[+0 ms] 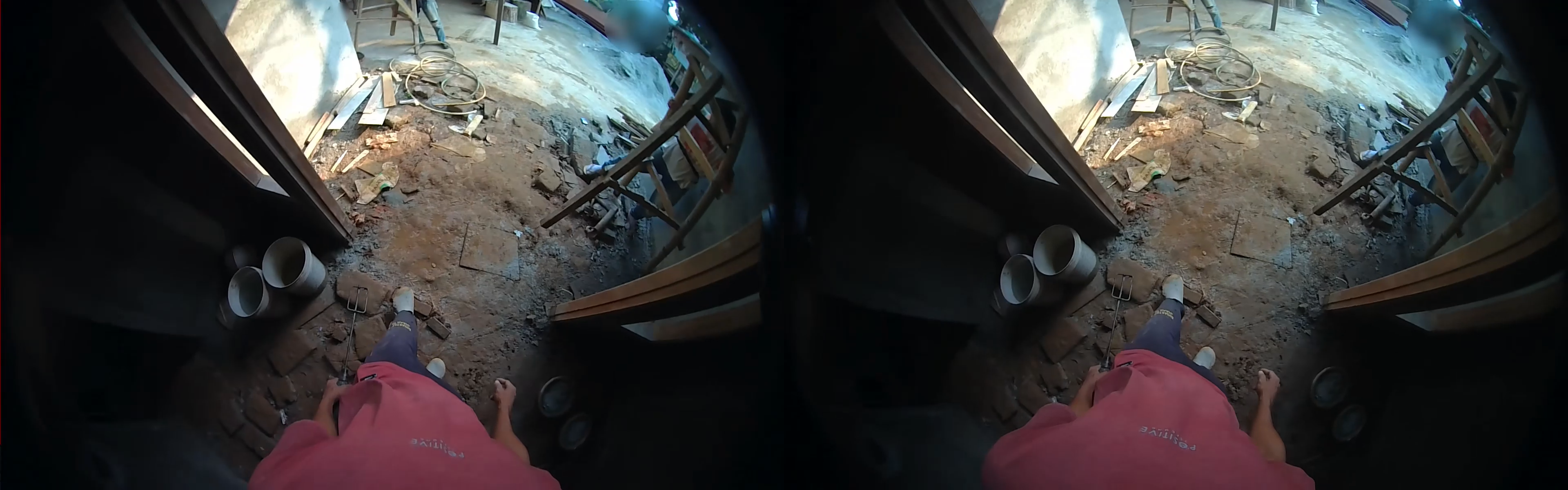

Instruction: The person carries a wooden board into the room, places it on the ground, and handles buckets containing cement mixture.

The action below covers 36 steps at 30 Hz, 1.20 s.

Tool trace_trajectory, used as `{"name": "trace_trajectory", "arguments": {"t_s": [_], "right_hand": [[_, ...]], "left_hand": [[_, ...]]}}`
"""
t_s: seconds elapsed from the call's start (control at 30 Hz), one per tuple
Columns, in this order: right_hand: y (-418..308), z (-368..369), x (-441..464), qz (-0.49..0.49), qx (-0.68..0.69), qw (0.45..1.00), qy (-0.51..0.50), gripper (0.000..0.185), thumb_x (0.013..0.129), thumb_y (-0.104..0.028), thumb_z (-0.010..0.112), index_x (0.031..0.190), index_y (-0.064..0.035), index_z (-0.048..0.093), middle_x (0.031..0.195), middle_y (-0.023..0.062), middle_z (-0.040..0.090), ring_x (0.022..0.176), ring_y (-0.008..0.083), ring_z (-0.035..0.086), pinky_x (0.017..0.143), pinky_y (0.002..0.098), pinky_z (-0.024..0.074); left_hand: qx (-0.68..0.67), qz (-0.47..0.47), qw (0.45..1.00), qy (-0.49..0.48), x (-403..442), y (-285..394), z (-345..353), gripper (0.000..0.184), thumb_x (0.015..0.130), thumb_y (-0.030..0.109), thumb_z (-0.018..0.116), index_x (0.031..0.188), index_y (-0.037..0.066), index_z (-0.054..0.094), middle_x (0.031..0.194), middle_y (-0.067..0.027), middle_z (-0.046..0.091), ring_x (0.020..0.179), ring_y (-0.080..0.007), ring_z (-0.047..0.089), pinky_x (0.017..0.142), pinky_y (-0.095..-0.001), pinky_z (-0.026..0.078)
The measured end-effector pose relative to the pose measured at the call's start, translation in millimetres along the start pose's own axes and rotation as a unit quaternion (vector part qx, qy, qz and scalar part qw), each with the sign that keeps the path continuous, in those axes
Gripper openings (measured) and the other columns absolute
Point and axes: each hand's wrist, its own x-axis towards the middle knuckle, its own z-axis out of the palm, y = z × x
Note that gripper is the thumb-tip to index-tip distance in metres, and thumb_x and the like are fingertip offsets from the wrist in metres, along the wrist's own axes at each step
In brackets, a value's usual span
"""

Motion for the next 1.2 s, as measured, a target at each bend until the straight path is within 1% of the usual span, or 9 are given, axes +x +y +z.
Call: {"name": "trace_trajectory", "arguments": {"t_s": [0.1, 0.2, 0.27, 0.47, 0.63, 0.77, 0.9, 1.1, 1.2], "right_hand": [[-72, -18, 4, 0.138, 0.057, 0.989, -0.011, 0.026, 0.078, -0.015, 0.063, 0.1, -0.0014, 0.063, 0.073, 0.0099, 0.064, 0.06, 0.0182, 0.062, 0.05, 0.03, 0.0496], [-76, -16, 44, 0.158, 0.092, 0.982, -0.035, 0.024, 0.081, -0.019, 0.062, 0.097, -0.0008, 0.062, 0.067, 0.0081, 0.06, 0.052, 0.0167, 0.058, 0.044, 0.0282, 0.0462], [-95, -8, 87, 0.194, 0.118, 0.974, -0.017, 0.022, 0.083, -0.019, 0.061, 0.099, -0.0051, 0.061, 0.059, 0.0039, 0.056, 0.046, 0.0141, 0.056, 0.04, 0.0266, 0.042], [-188, 12, 160, 0.231, 0.124, 0.965, -0.011, 0.022, 0.083, -0.019, 0.061, 0.1, -0.0055, 0.061, 0.064, 0.004, 0.057, 0.049, 0.0141, 0.057, 0.041, 0.0264, 0.0425], [-307, 34, 224, 0.102, 0.101, 0.988, -0.05, 0.025, 0.083, -0.019, 0.061, 0.102, -0.0031, 0.06, 0.071, 0.0055, 0.059, 0.053, 0.0135, 0.057, 0.046, 0.0258, 0.0451], [-373, 52, 250, -0.053, 0.1, 0.993, -0.028, 0.031, 0.083, -0.02, 0.061, 0.106, 0.0009, 0.058, 0.075, 0.0069, 0.06, 0.058, 0.0143, 0.059, 0.051, 0.0256, 0.0467], [-376, 56, 266, -0.036, 0.064, 0.997, -0.027, 0.031, 0.083, -0.02, 0.061, 0.106, 0.0018, 0.058, 0.075, 0.0073, 0.06, 0.059, 0.0148, 0.058, 0.052, 0.0262, 0.0472], [-284, 58, 258, 0.291, 0.155, 0.943, 0.032, 0.019, 0.081, -0.015, 0.063, 0.095, -0.0024, 0.063, 0.069, 0.0064, 0.059, 0.057, 0.0188, 0.06, 0.048, 0.0294, 0.045], [-284, 58, 266, 0.332, 0.123, 0.934, 0.042, 0.015, 0.08, -0.013, 0.062, 0.09, -0.0008, 0.061, 0.065, 0.0078, 0.057, 0.052, 0.0199, 0.057, 0.043, 0.0309, 0.0436]], "left_hand": [[0.007, -0.006, 1.0, -0.018, 25, 20, -1, 0.043, 0.061, 0.035, 0.072, 0.086, 0.0, 0.063, 0.087, -0.0191, 0.064, 0.083, -0.0267, 0.063, 0.072, -0.0378, 0.047], [-0.02, 0.007, 0.999, -0.029, 40, 35, 0, 0.041, 0.061, 0.033, 0.073, 0.084, 0.0, 0.063, 0.083, -0.0171, 0.065, 0.079, -0.0265, 0.063, 0.07, -0.0376, 0.047], [-0.163, -0.029, 0.984, -0.056, 77, 41, 4, 0.041, 0.061, 0.034, 0.073, 0.083, 0.001, 0.063, 0.078, -0.0162, 0.065, 0.075, -0.0266, 0.063, 0.067, -0.038, 0.047], [-0.034, -0.044, 0.998, -0.041, 153, 131, -32, 0.037, 0.059, 0.032, 0.072, 0.078, 0.002, 0.063, 0.074, -0.0124, 0.065, 0.069, -0.0224, 0.063, 0.063, -0.0362, 0.048], [0.0, -0.1, 0.99, -0.099, 201, 236, -88, 0.038, 0.063, 0.034, 0.066, 0.082, 0.0, 0.064, 0.086, -0.0161, 0.066, 0.082, -0.0237, 0.064, 0.071, -0.0375, 0.048], [-0.012, -0.064, 0.995, -0.069, 249, 260, -98, 0.034, 0.054, 0.026, 0.07, 0.078, 0.002, 0.063, 0.077, -0.0143, 0.065, 0.072, -0.0245, 0.064, 0.066, -0.0352, 0.05], [-0.059, -0.067, 0.992, -0.09, 287, 309, -121, 0.035, 0.053, 0.026, 0.069, 0.078, 0.003, 0.063, 0.078, -0.0157, 0.065, 0.074, -0.0252, 0.063, 0.068, -0.0356, 0.049], [-0.07, -0.004, 0.997, -0.043, 336, 345, -128, 0.027, 0.056, 0.02, 0.069, 0.073, 0.002, 0.059, 0.07, -0.0109, 0.062, 0.066, -0.0201, 0.06, 0.062, -0.033, 0.047], [-0.079, -0.018, 0.996, -0.047, 350, 373, -136, 0.028, 0.056, 0.021, 0.069, 0.074, 0.001, 0.06, 0.07, -0.0108, 0.061, 0.066, -0.0193, 0.058, 0.062, -0.0328, 0.046]]}}
